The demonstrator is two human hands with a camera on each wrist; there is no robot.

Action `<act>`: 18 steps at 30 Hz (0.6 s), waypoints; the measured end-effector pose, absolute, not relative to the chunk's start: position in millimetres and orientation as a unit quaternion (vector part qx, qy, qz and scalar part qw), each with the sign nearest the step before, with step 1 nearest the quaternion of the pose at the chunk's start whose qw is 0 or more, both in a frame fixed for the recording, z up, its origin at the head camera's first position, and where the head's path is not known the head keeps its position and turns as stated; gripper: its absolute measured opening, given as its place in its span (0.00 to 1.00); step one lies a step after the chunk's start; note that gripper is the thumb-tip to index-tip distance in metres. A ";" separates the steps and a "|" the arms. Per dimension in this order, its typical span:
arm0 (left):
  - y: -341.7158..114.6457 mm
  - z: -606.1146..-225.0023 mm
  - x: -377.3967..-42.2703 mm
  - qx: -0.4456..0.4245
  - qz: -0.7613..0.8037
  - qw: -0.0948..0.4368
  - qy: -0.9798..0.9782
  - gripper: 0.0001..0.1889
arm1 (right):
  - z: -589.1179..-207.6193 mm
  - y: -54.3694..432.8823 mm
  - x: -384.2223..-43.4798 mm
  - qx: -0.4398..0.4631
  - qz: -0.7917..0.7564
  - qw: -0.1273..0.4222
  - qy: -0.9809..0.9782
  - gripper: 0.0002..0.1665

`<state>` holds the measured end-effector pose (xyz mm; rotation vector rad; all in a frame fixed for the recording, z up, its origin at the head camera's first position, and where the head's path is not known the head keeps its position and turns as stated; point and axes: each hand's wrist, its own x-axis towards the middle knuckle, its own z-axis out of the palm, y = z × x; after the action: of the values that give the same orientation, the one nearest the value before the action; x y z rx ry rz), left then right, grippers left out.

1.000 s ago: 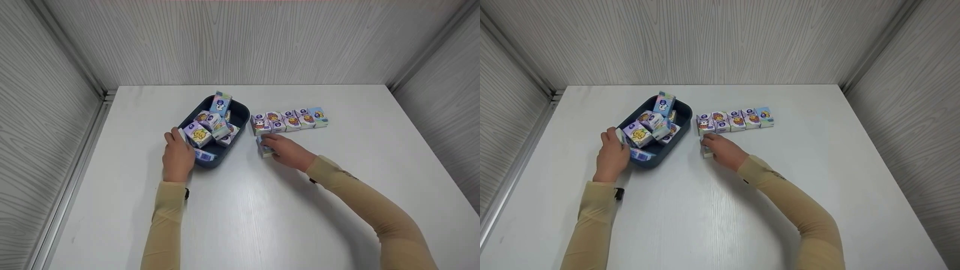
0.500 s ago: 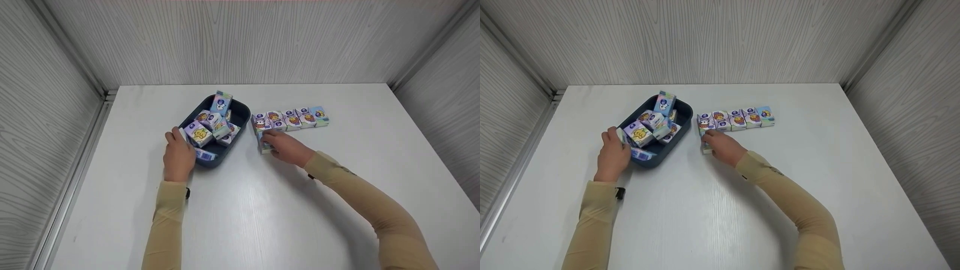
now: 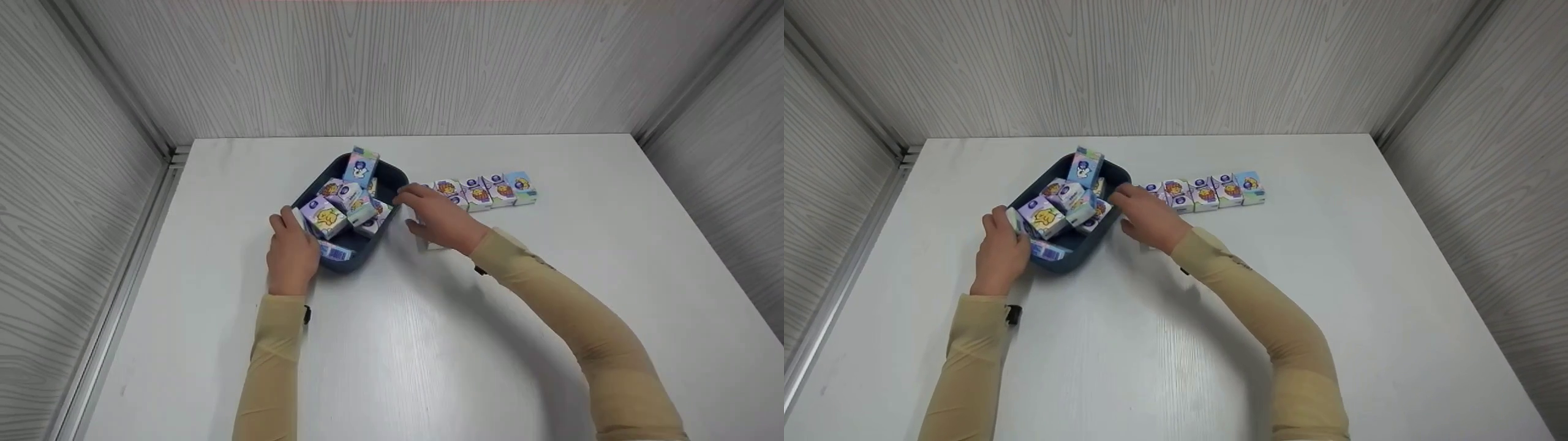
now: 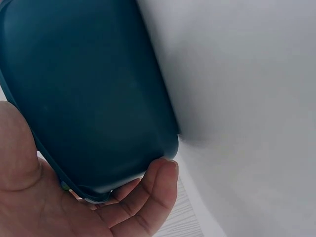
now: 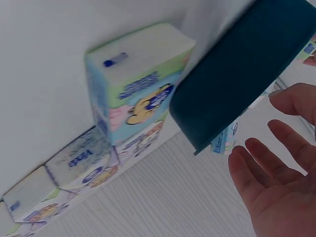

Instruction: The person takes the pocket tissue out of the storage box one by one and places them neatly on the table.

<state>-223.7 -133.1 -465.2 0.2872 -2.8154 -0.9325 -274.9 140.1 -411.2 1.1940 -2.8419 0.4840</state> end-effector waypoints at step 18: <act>-132.8 -463.1 -223.6 0.104 -0.310 0.073 -0.942 0.30 | -420.8 67.2 -304.1 0.377 0.161 -0.041 -0.911 0.24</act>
<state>-223.6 -132.8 -463.1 0.3109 -2.8301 -0.9323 -304.1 67.2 -420.8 1.2156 -2.9401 0.5182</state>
